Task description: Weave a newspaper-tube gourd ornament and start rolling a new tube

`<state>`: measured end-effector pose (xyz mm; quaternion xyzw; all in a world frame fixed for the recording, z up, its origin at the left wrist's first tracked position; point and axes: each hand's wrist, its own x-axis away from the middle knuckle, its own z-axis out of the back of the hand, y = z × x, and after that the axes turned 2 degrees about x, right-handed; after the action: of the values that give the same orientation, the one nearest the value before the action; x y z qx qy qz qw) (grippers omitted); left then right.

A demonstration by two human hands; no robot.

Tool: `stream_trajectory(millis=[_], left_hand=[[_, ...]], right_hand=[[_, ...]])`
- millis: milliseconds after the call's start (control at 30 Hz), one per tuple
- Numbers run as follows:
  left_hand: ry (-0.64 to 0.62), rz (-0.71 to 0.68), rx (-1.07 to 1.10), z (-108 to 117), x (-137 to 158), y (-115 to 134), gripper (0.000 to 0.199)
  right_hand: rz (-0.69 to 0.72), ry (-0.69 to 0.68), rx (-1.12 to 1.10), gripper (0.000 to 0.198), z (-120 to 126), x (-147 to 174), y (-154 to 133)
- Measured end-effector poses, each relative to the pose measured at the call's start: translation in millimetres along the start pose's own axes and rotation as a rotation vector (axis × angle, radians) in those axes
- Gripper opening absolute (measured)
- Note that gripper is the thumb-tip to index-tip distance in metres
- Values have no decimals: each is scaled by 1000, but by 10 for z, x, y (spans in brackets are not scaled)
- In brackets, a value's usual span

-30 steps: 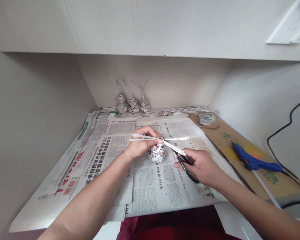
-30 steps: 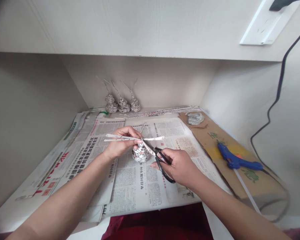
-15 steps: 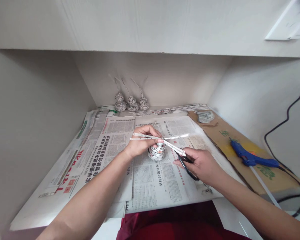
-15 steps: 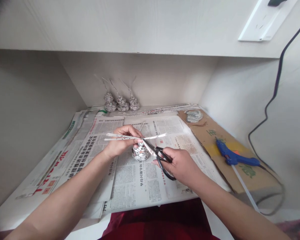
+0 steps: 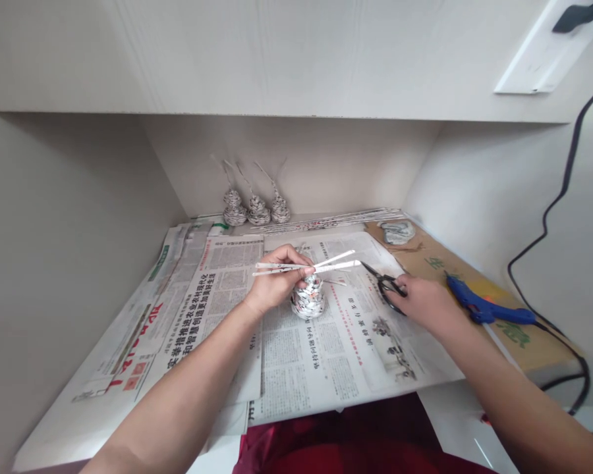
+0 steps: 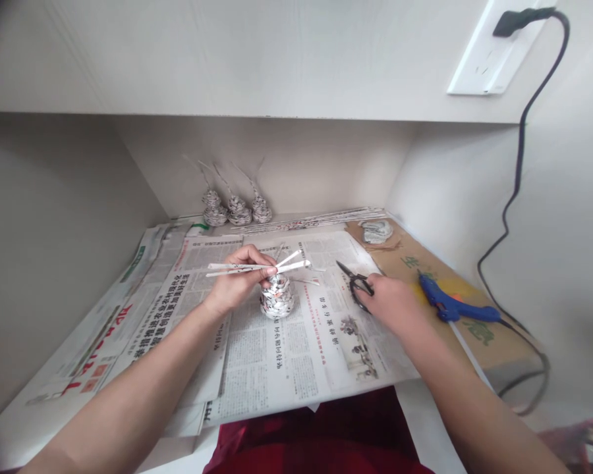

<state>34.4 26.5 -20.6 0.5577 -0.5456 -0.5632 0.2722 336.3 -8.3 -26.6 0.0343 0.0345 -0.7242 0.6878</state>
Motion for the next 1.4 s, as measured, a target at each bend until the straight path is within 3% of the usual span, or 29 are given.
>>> stream_trajectory(millis=[67,133,200,300,467,633,800,867,1100,1400], left_hand=[[30,-6,-20,7,0,-12,28],[52,-1,-42,8,1,-15,27],[67,6,-59,3,3,-12,27],[73,11,-79,-5,4,-7,27],[91,5,-119,4,-8,-5,27],[142,21,-158,-7,-22,8,29],[173,-4,-139,-57,-11,3,27],[167,-16,-120,-70,-7,-8,25],[159,7,-55,-53,-5,-34,26],[219,66,40,-97,10,-63,29]], right_hand=[[-44,31,63,25,9,-31,14],[14,109,-4,26,79,0,-113],[148,140,-277,27,184,62,-369],[298,45,-830,29,319,108,-853],[345,70,-1192,26,326,-60,-1346],[321,157,-1092,23,234,-192,-1412],[450,521,-760,17,188,-183,-1450],[482,561,-751,17,166,-179,-1458],[313,80,-1458,22,22,-252,-1419],[283,47,-1636,18,-4,-256,-1402]])
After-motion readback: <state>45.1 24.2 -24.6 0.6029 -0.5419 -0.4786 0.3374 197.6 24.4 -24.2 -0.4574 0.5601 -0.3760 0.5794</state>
